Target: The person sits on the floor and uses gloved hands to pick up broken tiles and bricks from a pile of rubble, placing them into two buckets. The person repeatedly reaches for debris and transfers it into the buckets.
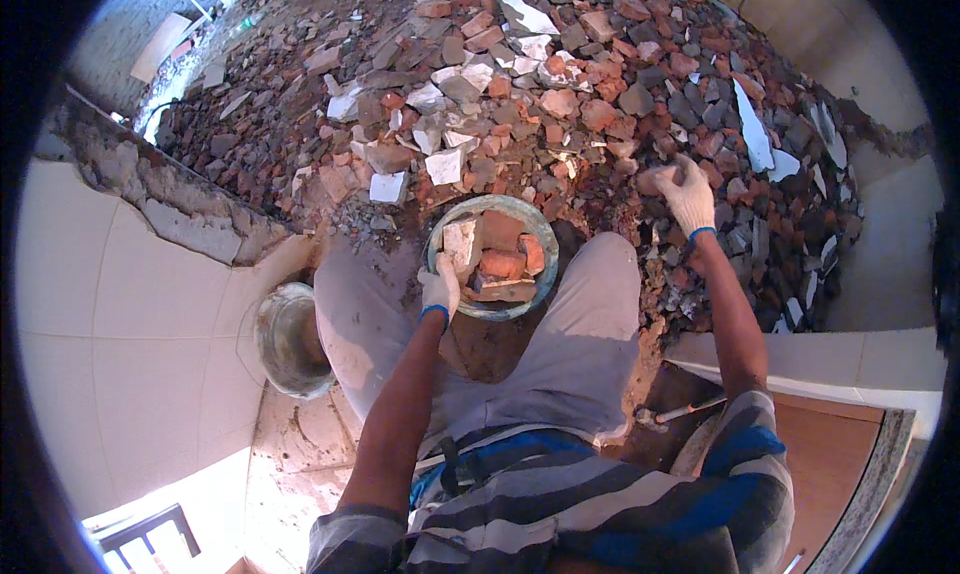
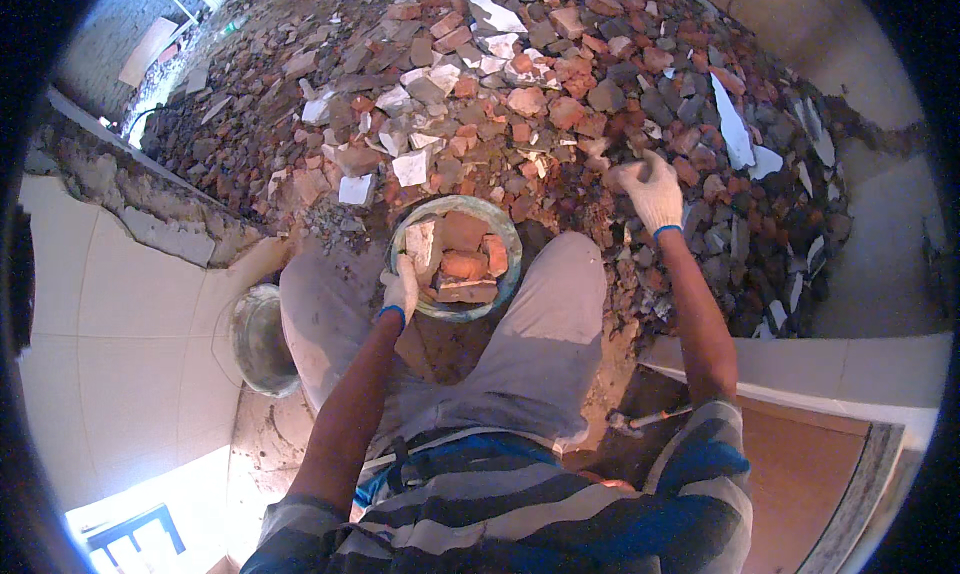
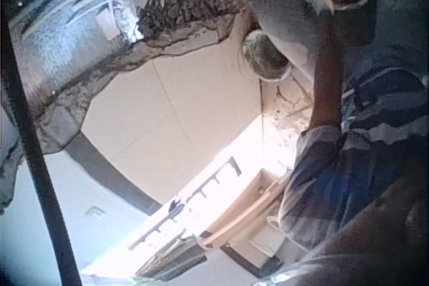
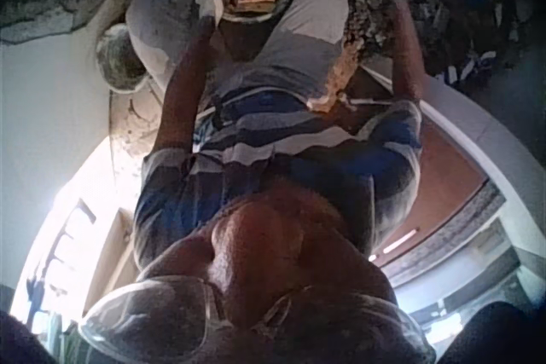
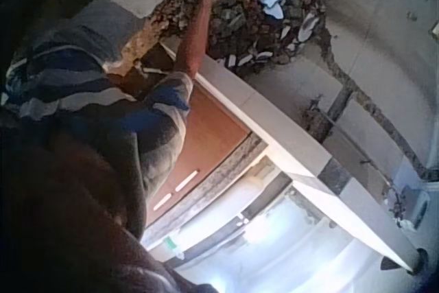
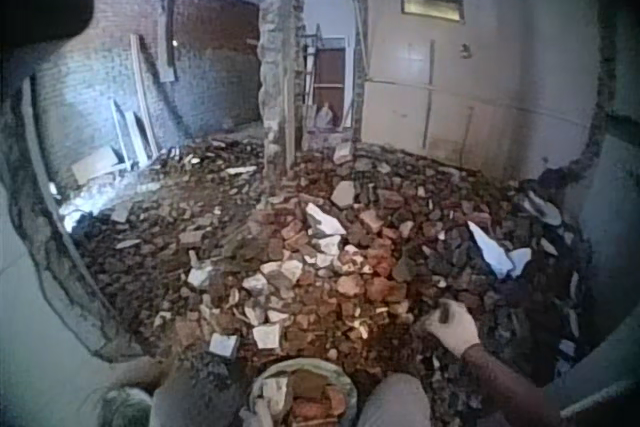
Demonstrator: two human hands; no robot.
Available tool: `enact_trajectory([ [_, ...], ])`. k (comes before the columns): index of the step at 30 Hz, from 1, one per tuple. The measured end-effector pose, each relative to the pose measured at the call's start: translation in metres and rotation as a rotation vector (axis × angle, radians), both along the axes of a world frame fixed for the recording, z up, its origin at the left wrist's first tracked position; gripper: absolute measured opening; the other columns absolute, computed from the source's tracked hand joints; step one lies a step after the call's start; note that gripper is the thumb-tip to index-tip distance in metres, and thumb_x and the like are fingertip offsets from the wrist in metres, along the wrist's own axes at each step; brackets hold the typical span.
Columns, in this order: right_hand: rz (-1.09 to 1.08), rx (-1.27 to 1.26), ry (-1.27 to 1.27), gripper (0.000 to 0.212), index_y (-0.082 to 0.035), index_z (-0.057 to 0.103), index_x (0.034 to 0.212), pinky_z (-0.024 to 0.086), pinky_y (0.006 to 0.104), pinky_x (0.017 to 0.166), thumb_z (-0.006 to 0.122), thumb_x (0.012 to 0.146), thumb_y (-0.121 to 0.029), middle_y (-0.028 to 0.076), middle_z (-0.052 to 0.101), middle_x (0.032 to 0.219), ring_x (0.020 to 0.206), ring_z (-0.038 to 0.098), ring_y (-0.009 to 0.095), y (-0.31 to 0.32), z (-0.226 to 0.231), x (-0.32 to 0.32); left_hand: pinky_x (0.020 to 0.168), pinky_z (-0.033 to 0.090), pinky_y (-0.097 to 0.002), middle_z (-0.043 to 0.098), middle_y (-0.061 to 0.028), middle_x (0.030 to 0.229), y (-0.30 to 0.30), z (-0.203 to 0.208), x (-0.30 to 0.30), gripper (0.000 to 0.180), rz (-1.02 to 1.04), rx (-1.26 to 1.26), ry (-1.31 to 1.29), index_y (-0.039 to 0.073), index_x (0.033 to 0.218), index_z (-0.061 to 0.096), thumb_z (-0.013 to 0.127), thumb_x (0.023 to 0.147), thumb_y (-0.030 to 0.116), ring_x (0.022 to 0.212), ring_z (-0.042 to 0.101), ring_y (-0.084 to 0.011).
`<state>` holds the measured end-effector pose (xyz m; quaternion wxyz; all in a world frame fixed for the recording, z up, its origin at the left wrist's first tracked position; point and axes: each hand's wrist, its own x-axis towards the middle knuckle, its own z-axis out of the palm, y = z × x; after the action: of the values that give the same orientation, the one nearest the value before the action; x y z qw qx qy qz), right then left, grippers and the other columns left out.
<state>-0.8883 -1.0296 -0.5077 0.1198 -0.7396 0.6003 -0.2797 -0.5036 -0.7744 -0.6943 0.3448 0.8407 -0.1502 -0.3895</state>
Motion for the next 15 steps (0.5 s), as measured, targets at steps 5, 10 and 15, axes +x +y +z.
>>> enact_trajectory([
  [5,0.11,0.345,-0.719,0.073,0.005,0.059,0.142,0.053,0.0324,0.096,0.08,0.091,-0.043,0.01,0.071,0.116,0.104,0.065,0.017,0.054,0.005,0.08,0.115,0.04,-0.0491,0.051,-0.0399,0.148,0.002,0.02,-0.011,0.101,0.083,-0.074,0.056,-0.014,0.155,0.03,0.04,0.102,0.072,0.137,0.053,-0.0486],
  [10,0.427,0.347,-0.086,0.063,-0.004,0.063,0.137,0.054,0.0453,0.1,0.076,0.09,-0.044,0.026,0.067,0.128,0.115,0.068,0.039,0.105,-0.048,0.143,0.111,0.043,-0.0493,0.055,-0.0378,0.143,-0.002,0.009,-0.008,0.092,0.185,-0.189,0.136,-0.014,0.145,0.044,0.036,0.103,0.067,0.131,0.056,-0.0481],
  [15,0.518,0.425,0.128,0.055,-0.007,0.068,0.133,0.053,0.0514,0.103,0.07,0.091,-0.044,0.028,0.066,0.124,0.119,0.065,0.045,0.137,-0.069,0.147,0.109,0.042,-0.0496,0.055,-0.0358,0.144,-0.006,-0.012,-0.007,0.084,0.272,-0.275,0.183,-0.012,0.144,0.047,0.037,0.105,0.062,0.128,0.056,-0.0474],
])
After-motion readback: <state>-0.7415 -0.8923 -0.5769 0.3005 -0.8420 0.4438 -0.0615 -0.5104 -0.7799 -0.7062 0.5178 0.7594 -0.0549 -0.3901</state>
